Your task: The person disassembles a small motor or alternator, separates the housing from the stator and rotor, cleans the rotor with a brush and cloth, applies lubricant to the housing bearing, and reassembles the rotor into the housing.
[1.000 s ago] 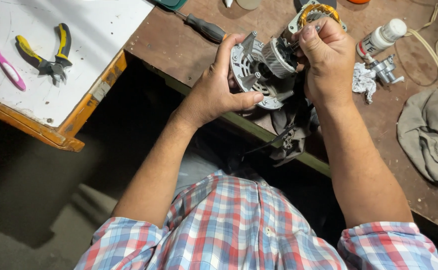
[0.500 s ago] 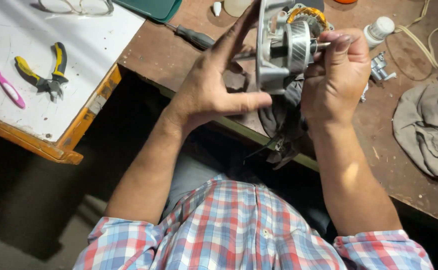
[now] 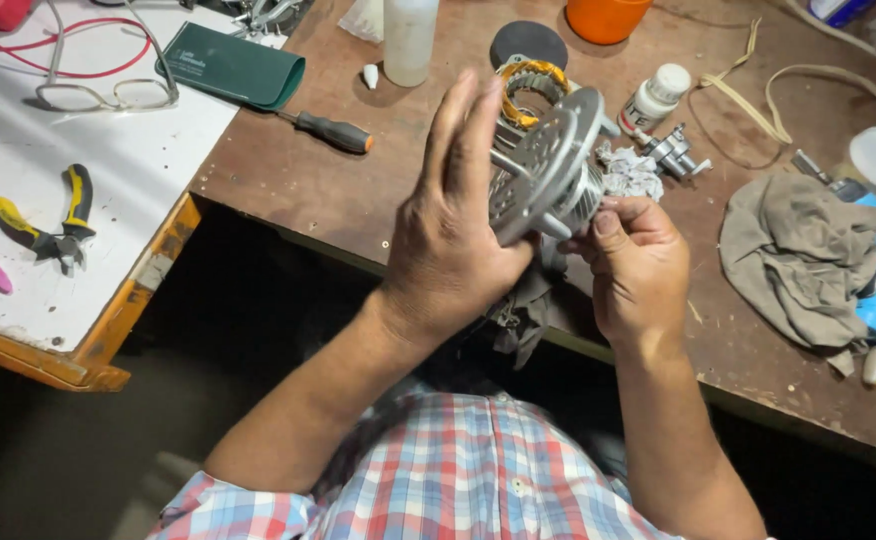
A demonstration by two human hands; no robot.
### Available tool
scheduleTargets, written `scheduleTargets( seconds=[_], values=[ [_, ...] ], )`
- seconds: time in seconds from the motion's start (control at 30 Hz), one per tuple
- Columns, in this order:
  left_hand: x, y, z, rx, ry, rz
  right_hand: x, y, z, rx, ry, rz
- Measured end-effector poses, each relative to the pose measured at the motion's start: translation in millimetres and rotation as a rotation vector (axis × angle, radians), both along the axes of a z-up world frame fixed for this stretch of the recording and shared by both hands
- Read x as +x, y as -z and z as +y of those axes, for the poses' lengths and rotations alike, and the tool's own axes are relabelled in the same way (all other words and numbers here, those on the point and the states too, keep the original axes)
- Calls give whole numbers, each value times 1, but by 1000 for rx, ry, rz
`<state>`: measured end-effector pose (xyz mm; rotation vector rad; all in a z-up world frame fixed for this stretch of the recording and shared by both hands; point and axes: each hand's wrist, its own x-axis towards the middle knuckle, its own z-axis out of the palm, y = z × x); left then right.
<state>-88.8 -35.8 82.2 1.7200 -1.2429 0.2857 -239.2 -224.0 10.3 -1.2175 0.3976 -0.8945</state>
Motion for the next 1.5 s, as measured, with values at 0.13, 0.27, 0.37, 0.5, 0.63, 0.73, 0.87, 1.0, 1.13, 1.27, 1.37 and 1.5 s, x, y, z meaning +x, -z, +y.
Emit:
scheduleTargets(
  seconds=[0.13,0.27,0.37,0.5,0.63,0.73,0.87,1.0,1.13,1.27,1.37,1.5],
  values=[
    [-28,17,-11,-136,-23,315,-13,4,-2,-23,-18,29],
    [-25,25,-10,-120,-84,125,-23,0,-5,-70,-68,37],
    [-22,27,-9,-74,-141,-47,-27,-30,9,-519,140,240],
    [-19,14,-3,-93,-64,-101,-13,-50,26,-1093,136,430],
    [-4,15,-4,-55,-121,-151,12,-71,37,-1210,244,619],
    [8,22,-5,-13,-150,-172,20,-81,41,-1051,136,812],
    [10,17,0,5,-126,-156,28,-91,36,-734,-55,791],
    [8,13,3,9,-103,-157,26,-97,41,-365,-264,614],
    [11,9,2,49,-113,-115,9,-90,52,-893,41,891],
    [20,6,-1,8,-104,-121,-9,-77,50,-985,115,802],
    [18,3,-3,26,-91,-132,-9,-79,41,-819,31,779],
    [19,1,-5,49,-103,-131,-11,-85,53,-765,50,841]
  ],
)
